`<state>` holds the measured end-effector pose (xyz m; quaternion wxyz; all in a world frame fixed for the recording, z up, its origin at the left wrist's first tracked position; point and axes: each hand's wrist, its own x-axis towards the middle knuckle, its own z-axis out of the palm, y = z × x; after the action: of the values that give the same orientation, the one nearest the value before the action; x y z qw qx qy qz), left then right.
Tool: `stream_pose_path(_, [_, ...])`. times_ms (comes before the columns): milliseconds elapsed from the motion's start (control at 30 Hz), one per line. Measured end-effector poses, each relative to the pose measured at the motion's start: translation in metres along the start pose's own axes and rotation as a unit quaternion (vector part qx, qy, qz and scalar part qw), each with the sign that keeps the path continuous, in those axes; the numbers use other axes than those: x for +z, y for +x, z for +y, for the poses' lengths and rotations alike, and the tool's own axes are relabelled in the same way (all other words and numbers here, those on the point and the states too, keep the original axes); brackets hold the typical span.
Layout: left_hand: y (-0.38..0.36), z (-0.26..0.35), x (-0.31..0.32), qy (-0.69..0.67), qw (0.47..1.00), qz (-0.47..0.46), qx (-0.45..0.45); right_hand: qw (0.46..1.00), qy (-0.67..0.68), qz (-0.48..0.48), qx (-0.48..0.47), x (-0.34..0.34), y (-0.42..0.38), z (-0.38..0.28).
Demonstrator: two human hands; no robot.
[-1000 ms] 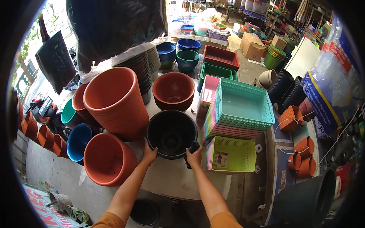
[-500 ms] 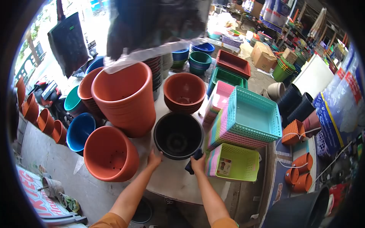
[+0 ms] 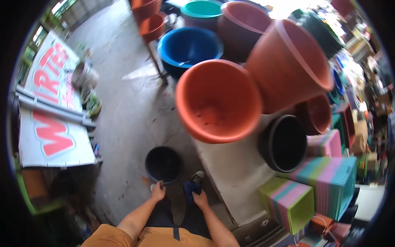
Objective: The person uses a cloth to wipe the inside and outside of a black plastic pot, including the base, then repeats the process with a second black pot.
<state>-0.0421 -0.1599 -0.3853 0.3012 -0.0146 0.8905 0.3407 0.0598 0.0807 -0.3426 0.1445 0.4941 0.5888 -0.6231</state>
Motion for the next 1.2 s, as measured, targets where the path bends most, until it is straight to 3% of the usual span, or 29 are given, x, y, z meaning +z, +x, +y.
stream_pose_path(67, [0.010, -0.042, -0.011, 0.014, 0.995, 0.016, -0.095, 0.981, -0.180, -0.066, 0.000, 0.031, 0.022, 0.003])
stream_pose_path(133, [0.025, -0.084, -0.017, -0.014, 0.990, 0.054, -0.128, 0.963, -0.239, -0.112, -0.052, 0.061, 0.090, 0.072])
stream_pose_path(200, [0.045, -0.120, -0.014, -0.031, 0.984, 0.089, -0.151, 0.951, -0.283, -0.126, -0.004, 0.087, 0.119, 0.062])
stream_pose_path(267, [0.072, -0.166, 0.001, -0.062, 0.979, 0.119, -0.154, 0.952, -0.294, -0.079, -0.046, 0.116, 0.156, 0.071])
stream_pose_path(333, [0.097, -0.187, 0.012, -0.165, 0.960, 0.132, -0.186, 0.965, -0.247, -0.086, 0.009, 0.134, 0.200, 0.082])
stream_pose_path(367, [0.107, -0.194, 0.017, -0.168, 0.957, 0.128, -0.200, 0.955, -0.296, -0.024, -0.025, 0.148, 0.205, 0.073])
stream_pose_path(400, [0.116, -0.198, 0.020, -0.164, 0.960, 0.141, -0.180, 0.937, -0.343, 0.037, -0.062, 0.158, 0.202, 0.063])
stream_pose_path(500, [0.125, -0.210, 0.028, -0.152, 0.960, 0.166, -0.169, 0.936, -0.331, 0.102, -0.062, 0.169, 0.222, 0.076])
stream_pose_path(700, [0.135, -0.215, 0.026, -0.173, 0.944, 0.149, -0.238, 0.972, -0.228, 0.050, 0.024, 0.164, 0.223, 0.075])
stream_pose_path(833, [0.141, -0.216, 0.018, -0.093, 0.961, 0.129, -0.224, 0.959, -0.278, 0.053, 0.022, 0.166, 0.228, 0.076])
stream_pose_path(933, [0.142, -0.208, 0.009, -0.119, 0.953, 0.097, -0.260, 0.970, -0.236, 0.039, 0.047, 0.158, 0.241, 0.085])
stream_pose_path(1200, [0.149, -0.213, 0.003, -0.092, 0.961, 0.059, -0.253, 0.960, -0.273, -0.004, 0.060, 0.152, 0.242, 0.074])
